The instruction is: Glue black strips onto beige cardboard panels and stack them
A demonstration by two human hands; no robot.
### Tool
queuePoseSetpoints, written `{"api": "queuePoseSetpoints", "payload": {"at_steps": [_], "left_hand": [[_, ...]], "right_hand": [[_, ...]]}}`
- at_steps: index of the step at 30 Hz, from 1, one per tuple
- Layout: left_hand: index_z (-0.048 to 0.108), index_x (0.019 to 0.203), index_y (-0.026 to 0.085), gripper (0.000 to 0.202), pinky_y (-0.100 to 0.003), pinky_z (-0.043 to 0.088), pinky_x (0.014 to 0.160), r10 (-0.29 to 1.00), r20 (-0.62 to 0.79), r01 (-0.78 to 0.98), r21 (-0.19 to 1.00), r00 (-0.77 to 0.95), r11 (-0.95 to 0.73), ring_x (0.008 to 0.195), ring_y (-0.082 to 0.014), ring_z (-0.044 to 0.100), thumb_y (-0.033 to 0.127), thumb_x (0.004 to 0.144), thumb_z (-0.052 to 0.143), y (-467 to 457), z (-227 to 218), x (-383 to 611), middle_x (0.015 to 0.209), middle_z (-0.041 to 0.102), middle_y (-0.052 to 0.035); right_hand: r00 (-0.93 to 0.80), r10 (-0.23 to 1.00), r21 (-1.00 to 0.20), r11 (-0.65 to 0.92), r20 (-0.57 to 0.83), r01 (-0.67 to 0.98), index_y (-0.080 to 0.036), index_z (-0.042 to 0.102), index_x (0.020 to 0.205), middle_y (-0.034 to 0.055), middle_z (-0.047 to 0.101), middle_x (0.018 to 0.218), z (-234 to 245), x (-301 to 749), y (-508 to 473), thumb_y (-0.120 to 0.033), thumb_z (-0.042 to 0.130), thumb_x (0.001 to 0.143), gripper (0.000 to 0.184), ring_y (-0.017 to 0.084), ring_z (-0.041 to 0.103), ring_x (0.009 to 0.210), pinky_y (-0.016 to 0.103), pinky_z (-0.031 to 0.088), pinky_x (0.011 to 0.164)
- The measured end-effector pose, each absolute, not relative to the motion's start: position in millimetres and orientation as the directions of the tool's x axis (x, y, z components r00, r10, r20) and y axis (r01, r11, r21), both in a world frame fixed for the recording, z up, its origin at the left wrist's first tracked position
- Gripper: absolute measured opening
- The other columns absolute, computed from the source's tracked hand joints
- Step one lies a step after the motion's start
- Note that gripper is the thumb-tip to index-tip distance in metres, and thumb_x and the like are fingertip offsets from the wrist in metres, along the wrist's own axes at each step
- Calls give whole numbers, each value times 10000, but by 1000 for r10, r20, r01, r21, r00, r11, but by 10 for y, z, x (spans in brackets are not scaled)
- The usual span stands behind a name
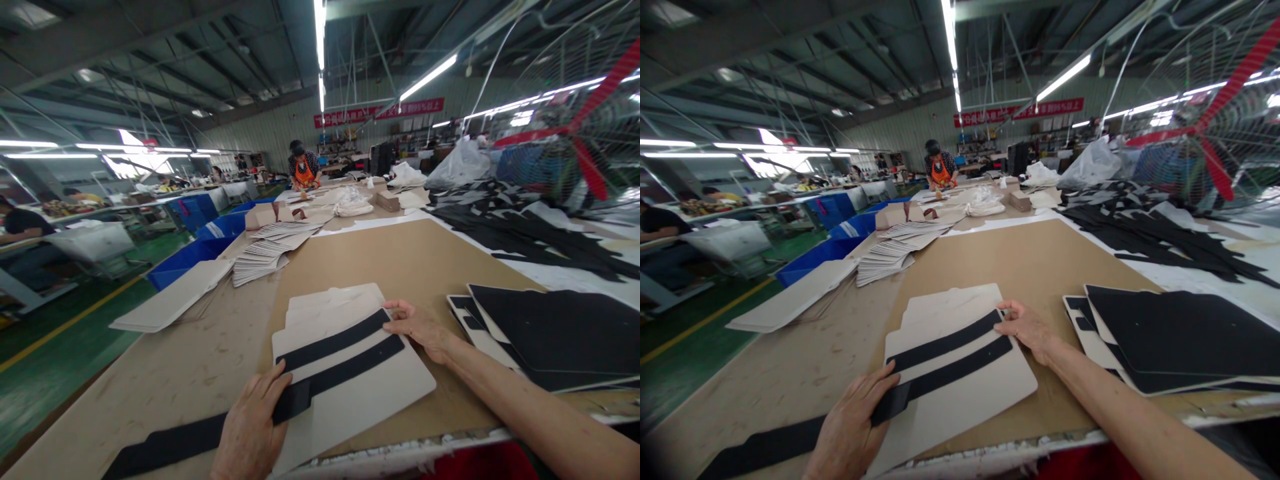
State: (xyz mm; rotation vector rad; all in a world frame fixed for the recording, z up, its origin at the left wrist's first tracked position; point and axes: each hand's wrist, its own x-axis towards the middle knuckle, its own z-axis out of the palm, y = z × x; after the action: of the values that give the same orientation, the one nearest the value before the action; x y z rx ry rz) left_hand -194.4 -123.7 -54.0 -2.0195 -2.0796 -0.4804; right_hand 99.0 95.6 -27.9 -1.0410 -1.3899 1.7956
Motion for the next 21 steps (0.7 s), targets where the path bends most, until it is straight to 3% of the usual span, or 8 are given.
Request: {"api": "queuePoseSetpoints", "payload": {"at_steps": [11,16,21], "left_hand": [[621,1180,238,520,-433,468,1054,930,363,995,102,-54,18,1183,-230,562,63,702,513,-1243,-549,-1929,1341,596,-31],[626,1169,234,510,-438,480,1040,931,361,994,110,-52,12,1176,-236,564,65,702,512,-1237,-530,-1924,1348,591,-35],[637,1155,237,502,-432,492,1026,933,356,993,116,-58,17,1159,-232,578,68,700,510,-1233,-479,-1896,1333,603,-40]], "right_hand": [[-507,848,-963,-246,-157,-113,-199,596,905,-17,660,809,-247,963,960,-177,797,510,443,157,637,716,296,485,677],[-501,825,-932,-350,-262,-90,-195,603,917,9,696,781,-169,950,922,-225,815,549,426,149,633,611,288,490,583],[-426,842,-924,-382,-332,-35,-190,582,792,5,658,641,-256,931,957,-300,833,571,351,144,582,540,289,464,543]]}}
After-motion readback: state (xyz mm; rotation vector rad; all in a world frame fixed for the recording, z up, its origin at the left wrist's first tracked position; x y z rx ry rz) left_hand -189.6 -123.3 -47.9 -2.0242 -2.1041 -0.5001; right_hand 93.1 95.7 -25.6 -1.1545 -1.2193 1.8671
